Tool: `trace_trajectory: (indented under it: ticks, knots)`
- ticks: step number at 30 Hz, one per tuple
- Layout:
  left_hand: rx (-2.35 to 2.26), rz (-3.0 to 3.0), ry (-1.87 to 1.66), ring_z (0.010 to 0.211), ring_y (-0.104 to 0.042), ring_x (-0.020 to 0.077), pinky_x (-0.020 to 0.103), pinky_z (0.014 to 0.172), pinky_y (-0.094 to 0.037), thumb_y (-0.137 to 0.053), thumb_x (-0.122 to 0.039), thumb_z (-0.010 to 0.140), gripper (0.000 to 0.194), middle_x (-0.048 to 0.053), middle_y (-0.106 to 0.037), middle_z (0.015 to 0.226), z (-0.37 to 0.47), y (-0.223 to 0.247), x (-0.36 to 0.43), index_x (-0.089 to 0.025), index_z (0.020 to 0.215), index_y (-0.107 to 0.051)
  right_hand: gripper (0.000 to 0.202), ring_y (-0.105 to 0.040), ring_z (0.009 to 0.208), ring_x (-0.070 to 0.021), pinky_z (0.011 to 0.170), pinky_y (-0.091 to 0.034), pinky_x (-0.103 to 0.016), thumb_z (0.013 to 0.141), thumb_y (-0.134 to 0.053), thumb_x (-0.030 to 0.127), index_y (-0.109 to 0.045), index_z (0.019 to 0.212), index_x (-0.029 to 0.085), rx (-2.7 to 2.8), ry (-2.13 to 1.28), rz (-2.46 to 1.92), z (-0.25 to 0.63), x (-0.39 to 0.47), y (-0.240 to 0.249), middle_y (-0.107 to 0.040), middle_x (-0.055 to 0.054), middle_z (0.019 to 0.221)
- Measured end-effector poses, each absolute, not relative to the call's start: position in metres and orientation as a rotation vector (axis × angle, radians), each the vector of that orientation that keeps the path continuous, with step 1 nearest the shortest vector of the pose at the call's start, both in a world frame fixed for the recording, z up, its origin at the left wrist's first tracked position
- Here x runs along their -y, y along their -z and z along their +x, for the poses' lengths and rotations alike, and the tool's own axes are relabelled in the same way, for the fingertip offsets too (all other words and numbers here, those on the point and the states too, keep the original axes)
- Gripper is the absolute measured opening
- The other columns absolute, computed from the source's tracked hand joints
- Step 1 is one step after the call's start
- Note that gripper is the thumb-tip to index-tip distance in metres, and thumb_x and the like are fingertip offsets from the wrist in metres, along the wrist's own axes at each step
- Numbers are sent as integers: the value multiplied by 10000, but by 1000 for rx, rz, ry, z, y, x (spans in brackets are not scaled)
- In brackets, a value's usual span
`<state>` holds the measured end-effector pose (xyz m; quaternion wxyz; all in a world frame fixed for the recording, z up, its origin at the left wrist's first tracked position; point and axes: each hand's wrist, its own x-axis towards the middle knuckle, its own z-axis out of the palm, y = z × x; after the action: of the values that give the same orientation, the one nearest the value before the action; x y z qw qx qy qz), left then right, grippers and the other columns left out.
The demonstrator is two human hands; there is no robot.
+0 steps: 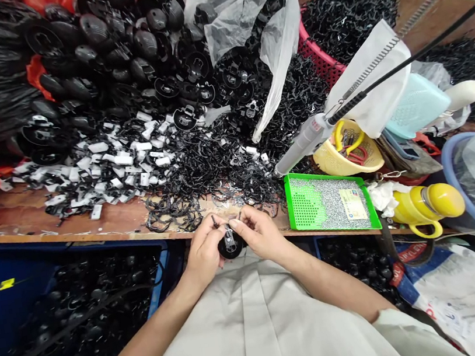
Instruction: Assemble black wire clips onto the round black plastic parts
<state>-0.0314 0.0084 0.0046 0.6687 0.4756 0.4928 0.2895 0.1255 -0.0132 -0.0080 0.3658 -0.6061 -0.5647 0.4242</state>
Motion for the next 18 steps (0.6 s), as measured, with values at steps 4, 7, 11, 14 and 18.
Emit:
trace_trajectory:
  ticks: [4,7,11,14,18]
  knots:
    - [-1176,1094,-675,335,-478,87,209,305,-366,-510,-306,830,158,-35,-590,680,-35,7,-14,-214,945,-569,373,-436,580,-109,564,-326,-244,911,-519,504,-510,693,201,1669,-1108,-1660,139,2,7,-501,46,615]
    - [-1209,1071,-753,383,-535,108,206,308,-382,-525,-370,842,200,-19,-607,699,-41,13,-19,-209,952,-566,307,-559,755,-164,705,-403,-288,927,-523,468,-630,823,200,1901,-887,-1729,149,-6,2,-648,-15,790]
    - [-1190,961,-811,382,-546,128,184,303,-358,-540,-423,848,220,-40,-579,574,-44,16,-25,-216,914,-506,223,-568,1067,-228,934,-410,-366,936,-539,348,-655,1061,204,1988,-634,-1693,152,-8,3,-667,-88,1119]
    - [-1173,896,-836,375,-546,130,176,293,-339,-543,-411,848,213,-42,-585,574,-43,16,-27,-214,909,-489,187,-601,978,-204,906,-441,-349,950,-507,296,-670,954,205,2021,-682,-1644,144,-3,11,-684,-74,1004]
    - [-1158,834,-855,370,-541,121,176,285,-337,-574,-384,829,207,-48,-581,601,-43,12,-28,-208,891,-487,193,-609,893,-192,850,-464,-338,947,-510,281,-672,872,207,2025,-714,-1622,136,5,13,-677,-58,903]
